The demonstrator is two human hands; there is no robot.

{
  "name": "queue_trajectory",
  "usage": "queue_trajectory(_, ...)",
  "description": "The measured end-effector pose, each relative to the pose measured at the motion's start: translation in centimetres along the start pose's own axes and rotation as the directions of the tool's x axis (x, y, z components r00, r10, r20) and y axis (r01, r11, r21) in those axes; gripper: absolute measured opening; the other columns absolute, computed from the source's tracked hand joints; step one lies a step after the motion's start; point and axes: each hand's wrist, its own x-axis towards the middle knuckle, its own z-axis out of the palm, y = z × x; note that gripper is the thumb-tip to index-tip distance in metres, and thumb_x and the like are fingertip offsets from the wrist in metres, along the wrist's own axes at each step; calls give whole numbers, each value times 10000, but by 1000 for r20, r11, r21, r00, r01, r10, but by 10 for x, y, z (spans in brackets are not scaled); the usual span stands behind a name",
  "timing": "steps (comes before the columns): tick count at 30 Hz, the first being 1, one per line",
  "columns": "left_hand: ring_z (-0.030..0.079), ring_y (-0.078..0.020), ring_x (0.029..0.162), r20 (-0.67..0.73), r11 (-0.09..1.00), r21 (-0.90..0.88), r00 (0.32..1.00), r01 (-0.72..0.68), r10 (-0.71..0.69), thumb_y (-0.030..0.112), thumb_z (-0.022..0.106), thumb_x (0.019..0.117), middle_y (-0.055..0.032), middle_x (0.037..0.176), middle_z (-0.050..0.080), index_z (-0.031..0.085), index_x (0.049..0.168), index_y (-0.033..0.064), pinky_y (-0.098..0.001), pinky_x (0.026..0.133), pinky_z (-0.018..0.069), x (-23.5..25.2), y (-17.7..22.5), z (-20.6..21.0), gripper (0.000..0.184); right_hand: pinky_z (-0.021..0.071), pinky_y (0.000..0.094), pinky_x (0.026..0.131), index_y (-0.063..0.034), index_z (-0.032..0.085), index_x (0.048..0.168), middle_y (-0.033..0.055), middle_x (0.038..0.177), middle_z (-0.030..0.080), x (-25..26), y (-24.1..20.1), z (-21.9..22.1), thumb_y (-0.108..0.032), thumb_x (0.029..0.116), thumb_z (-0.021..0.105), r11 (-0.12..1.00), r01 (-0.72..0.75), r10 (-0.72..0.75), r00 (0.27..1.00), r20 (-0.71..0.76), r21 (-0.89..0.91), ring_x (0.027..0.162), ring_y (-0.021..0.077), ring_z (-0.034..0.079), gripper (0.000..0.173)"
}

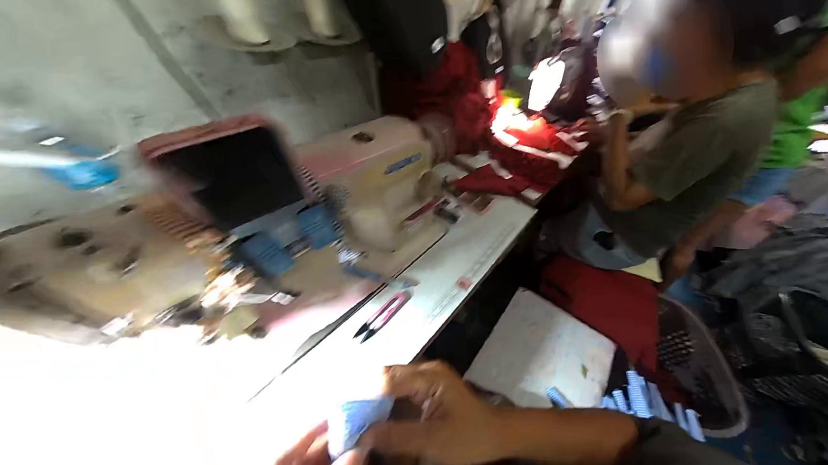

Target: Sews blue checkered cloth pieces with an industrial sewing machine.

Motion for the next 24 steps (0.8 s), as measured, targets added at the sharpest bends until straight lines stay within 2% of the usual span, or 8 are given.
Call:
queue_trajectory(1,691,-1,999,-5,998,-48,999,40,-40,200,680,976,145,1095,732,678,1193,140,-221,894,589,0,-1,0,226,548,233,829,67,679,948,79,945,696,1,1,1,-29,913,705,1000,-26,25,1000,11,13,928,54,653,105)
queue_trajectory(3,739,-99,881,-102,991,-124,993,55,-67,125,765,891,37,963,772,729,1054,91,-279,813,632,0,-6,2,170,556,251,846,31,696,970,51,968,715,2,5,3,-73,929,712,998,-59,59,998,31,3,944,51,661,113)
queue_trajectory(6,737,-94,814,-194,979,-194,976,66,-104,19,717,901,8,876,768,734,941,49,-269,780,631,-1,-9,-2,53,584,281,871,26,715,1006,51,969,727,5,8,10,-105,922,750,993,-118,119,992,31,-29,935,80,686,159)
queue_trajectory(13,729,-91,767,-286,932,-351,937,93,-201,-58,752,831,-29,838,757,720,901,29,-252,740,625,0,-7,-11,117,562,230,854,-27,691,989,-23,934,706,10,7,20,-77,939,686,994,-107,107,994,5,-18,905,23,660,71)
queue_trajectory(16,733,-105,784,-291,929,-362,938,75,-189,-88,778,779,-42,850,757,713,901,29,-265,754,629,-2,-8,-15,181,562,217,846,-31,693,977,-26,926,705,12,5,24,-65,951,647,993,-112,113,993,18,-26,893,17,658,64)
queue_trajectory(18,734,-115,786,-294,939,-340,944,45,-152,-97,793,760,-44,851,756,710,908,28,-273,757,632,-3,-9,-18,211,549,233,859,-51,708,1001,-31,947,709,12,4,25,-168,957,677,993,-116,116,993,36,-2,921,30,654,130)
queue_trajectory(21,726,-82,801,-293,964,-266,953,-4,-77,-61,807,762,13,873,755,703,945,73,-250,763,628,-6,-8,-19,250,563,254,889,-68,707,1019,-31,972,711,13,3,28,-368,899,783,996,-76,79,995,66,-41,954,42,661,332)
queue_trajectory(24,731,-84,827,-273,980,-200,961,-19,-37,-57,798,777,20,903,758,685,1001,60,-261,786,631,-8,-7,-17,277,568,247,874,-51,712,954,-9,937,712,15,0,33,-212,871,810,995,-70,75,995,69,-78,927,43,668,205)
